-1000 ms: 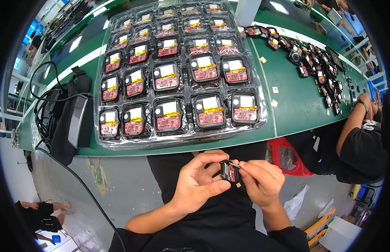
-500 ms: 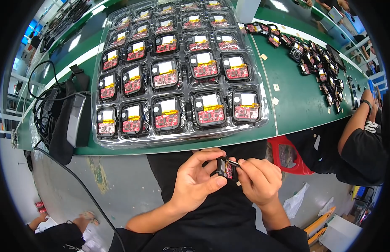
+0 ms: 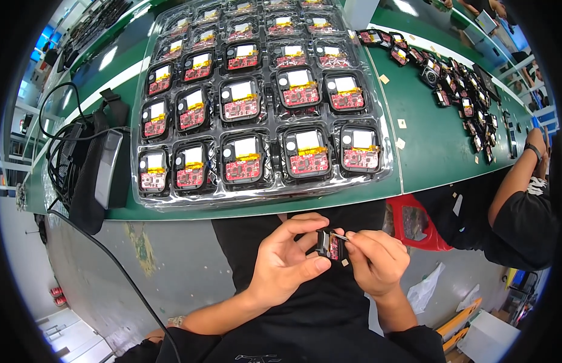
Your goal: The recorder uses tweezers to assemble small electronic components, placing parts into modules on an assembly tray.
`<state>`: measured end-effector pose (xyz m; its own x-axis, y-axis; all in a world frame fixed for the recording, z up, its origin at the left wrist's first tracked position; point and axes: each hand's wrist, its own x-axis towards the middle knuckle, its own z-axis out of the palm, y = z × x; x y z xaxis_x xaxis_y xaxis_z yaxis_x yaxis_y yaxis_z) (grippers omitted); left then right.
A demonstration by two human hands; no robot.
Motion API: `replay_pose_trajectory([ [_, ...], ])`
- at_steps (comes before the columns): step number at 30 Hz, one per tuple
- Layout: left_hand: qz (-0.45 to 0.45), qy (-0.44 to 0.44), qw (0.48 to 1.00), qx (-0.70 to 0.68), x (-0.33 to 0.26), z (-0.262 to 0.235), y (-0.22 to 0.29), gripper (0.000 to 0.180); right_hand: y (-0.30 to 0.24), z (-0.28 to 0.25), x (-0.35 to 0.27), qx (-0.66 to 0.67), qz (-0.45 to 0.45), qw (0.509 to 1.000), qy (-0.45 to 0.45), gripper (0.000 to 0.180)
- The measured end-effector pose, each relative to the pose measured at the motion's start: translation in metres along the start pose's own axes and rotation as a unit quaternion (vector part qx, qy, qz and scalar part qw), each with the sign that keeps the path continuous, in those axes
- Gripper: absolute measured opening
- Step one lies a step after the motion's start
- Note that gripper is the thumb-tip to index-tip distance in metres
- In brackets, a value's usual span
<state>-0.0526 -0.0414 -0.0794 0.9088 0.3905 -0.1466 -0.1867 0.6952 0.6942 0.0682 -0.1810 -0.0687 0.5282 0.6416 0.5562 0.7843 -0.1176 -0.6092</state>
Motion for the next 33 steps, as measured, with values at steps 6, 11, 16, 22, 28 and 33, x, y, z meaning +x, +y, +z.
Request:
replay_pose_trajectory([
  [6, -0.010, 0.010, 1.000, -0.021, -0.001, 0.004, -0.001, 0.050, -0.003, 0.004, -0.005, -0.029, 0.001, 0.999, 0.022, 0.023],
  [11, -0.009, 0.012, 1.000, -0.010, -0.003, 0.003, -0.003, 0.049, -0.003, 0.006, -0.005, -0.043, -0.012, 0.999, 0.022, 0.024],
  [16, 0.011, 0.014, 1.000, 0.002, -0.001, 0.006, -0.002, 0.049, -0.007, 0.005, -0.005, -0.065, -0.009, 0.998, 0.001, 0.022],
  [22, 0.030, -0.048, 0.998, -0.029, 0.000, -0.003, 0.001, 0.050, 0.005, -0.010, 0.006, 0.023, 0.024, 0.999, -0.010, 0.021],
  [28, 0.062, -0.187, 0.980, -0.015, -0.001, -0.005, 0.048, 0.057, 0.049, -0.050, 0.040, -0.149, 0.143, 0.972, 0.114, 0.022],
  [33, 0.086, -0.123, 0.983, 0.101, 0.004, 0.016, 0.098, 0.045, 0.129, -0.083, 0.078, -0.285, 0.220, 0.920, 0.157, 0.037],
])
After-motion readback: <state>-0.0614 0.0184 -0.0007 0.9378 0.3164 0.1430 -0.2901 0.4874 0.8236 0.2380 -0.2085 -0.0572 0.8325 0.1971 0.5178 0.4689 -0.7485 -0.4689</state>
